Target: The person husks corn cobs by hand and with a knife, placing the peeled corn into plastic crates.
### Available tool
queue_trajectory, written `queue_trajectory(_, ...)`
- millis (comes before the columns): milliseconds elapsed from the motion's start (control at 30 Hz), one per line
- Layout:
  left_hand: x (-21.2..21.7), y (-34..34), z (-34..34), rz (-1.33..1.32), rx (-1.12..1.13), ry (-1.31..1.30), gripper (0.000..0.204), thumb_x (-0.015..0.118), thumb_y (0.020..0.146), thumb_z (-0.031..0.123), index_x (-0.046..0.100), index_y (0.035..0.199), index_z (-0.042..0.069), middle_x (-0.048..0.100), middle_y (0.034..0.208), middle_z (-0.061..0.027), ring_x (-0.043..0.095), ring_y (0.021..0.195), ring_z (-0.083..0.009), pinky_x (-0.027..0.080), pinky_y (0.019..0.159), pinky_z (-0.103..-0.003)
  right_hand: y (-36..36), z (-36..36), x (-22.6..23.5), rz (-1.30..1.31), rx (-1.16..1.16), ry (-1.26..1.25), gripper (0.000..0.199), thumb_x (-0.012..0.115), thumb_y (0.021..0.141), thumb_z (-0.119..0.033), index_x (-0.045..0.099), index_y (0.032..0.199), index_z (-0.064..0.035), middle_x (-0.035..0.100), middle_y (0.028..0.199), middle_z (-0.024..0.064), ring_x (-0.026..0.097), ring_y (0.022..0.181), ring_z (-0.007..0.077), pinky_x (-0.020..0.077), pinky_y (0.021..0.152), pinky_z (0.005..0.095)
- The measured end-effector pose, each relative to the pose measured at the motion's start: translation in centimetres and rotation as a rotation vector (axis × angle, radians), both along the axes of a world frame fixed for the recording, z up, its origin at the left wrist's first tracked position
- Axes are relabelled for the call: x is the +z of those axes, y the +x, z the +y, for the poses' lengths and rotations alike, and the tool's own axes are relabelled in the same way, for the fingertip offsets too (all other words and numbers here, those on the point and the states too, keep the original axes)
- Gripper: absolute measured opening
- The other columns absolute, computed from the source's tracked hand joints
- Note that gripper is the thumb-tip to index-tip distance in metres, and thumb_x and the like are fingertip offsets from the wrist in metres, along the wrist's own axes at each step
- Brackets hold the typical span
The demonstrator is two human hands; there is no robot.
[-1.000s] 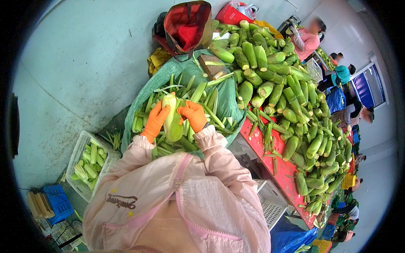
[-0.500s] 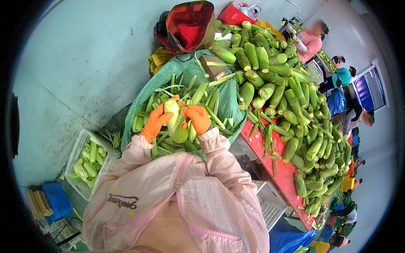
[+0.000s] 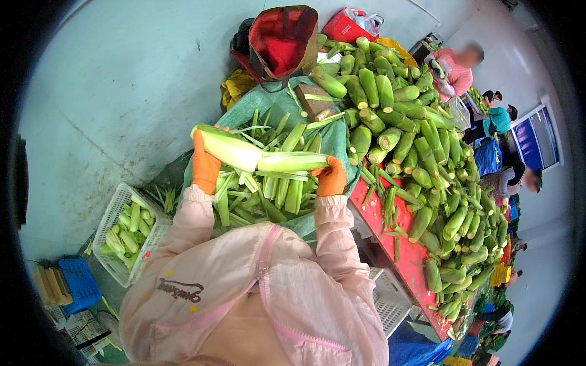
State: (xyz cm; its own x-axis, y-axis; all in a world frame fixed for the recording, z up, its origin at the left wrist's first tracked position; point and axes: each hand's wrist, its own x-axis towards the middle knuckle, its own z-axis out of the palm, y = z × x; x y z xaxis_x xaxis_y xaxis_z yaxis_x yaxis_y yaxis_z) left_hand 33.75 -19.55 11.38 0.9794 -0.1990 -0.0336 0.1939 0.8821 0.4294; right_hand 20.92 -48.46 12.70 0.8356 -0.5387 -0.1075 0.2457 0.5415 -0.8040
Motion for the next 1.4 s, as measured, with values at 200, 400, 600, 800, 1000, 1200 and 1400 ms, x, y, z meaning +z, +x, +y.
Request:
queue_trajectory(200,2.5,-2.2,-0.4,-0.223,-0.117,0.333,0.063,0.057,0.095,0.044,0.045,0.135,-0.004,0.061,0.122,-0.0183,0.06,0.108,-0.0268,0.047,0.097,-0.04,1.6,4.3,3.8,0.303,-0.036,-0.388,0.048,0.067,0.089,-0.035,0.058,0.121,-0.0011,0.066,0.106,0.011,0.066,0.075,0.0206,0.0508,0.069,0.0294)
queue_trajectory(400,3.7,-4.7,-1.2,-0.618,-0.304,0.691,0.048,0.061,0.096,0.027,0.049,0.135,0.001,0.058,0.128,-0.0076,0.054,0.114,-0.0149,0.041,0.1,-0.029,2.1,10.4,9.8,0.25,0.339,-1.461,0.062,0.077,0.068,-0.051,0.069,0.113,-0.0092,0.07,0.097,0.0112,0.066,0.076,0.0279,0.053,0.074,0.0371)
queue_trajectory(600,5.5,-5.8,-0.7,-0.66,-0.506,0.675,0.056,0.064,0.093,0.028,0.046,0.139,-0.001,0.054,0.133,-0.0066,0.048,0.121,-0.0151,0.035,0.106,-0.03,1.6,8.2,8.6,0.221,0.582,-1.289,0.035,0.076,0.072,-0.027,0.071,0.096,-0.0019,0.068,0.078,0.0064,0.06,0.066,0.0157,0.0481,0.065,0.0319)
queue_trajectory(800,5.9,-6.1,-1.5,-0.722,-0.475,0.563,0.063,0.062,0.094,0.027,0.037,0.145,0.001,0.052,0.137,-0.0102,0.045,0.127,-0.0175,0.03,0.11,-0.031,0.7,8.3,6.3,0.099,0.562,-0.543,0.017,0.069,0.079,-0.009,0.069,0.094,0.0003,0.065,0.082,-0.0006,0.055,0.073,0.0071,0.0446,0.067,0.0247)
queue_trajectory(1000,4.6,-7.1,-3.8,-0.483,-0.236,0.57,0.064,0.073,0.085,0.011,0.043,0.141,0.001,0.057,0.132,-0.0133,0.055,0.119,-0.0181,0.042,0.102,-0.03,-0.1,9.4,5.2,0.044,0.464,-0.407,0.012,0.07,0.08,-0.007,0.067,0.091,-0.003,0.064,0.082,-0.0026,0.054,0.073,0.0072,0.0426,0.067,0.0248)
queue_trajectory(1200,5.5,-5.8,-2.5,-0.576,0.027,0.558,0.064,0.075,0.076,-0.002,0.048,0.134,0.001,0.058,0.129,-0.0146,0.056,0.12,-0.0219,0.044,0.102,-0.033,-0.4,2.2,2.4,0.063,-0.108,-0.135,0.015,0.066,0.086,-0.015,0.066,0.093,-0.0015,0.066,0.082,0.0062,0.063,0.069,0.0168,0.0524,0.062,0.0302)
queue_trajectory(1400,8.3,-6.8,-2.5,-0.859,0.137,0.826,0.065,0.08,0.072,0.003,0.052,0.131,0.003,0.058,0.131,-0.0117,0.055,0.122,-0.0219,0.044,0.102,-0.033,0.8,-0.6,-0.8,0.434,0.003,-0.435,0.035,0.071,0.085,-0.018,0.062,0.11,0.0049,0.068,0.103,0.015,0.067,0.086,0.0241,0.0571,0.074,0.037)
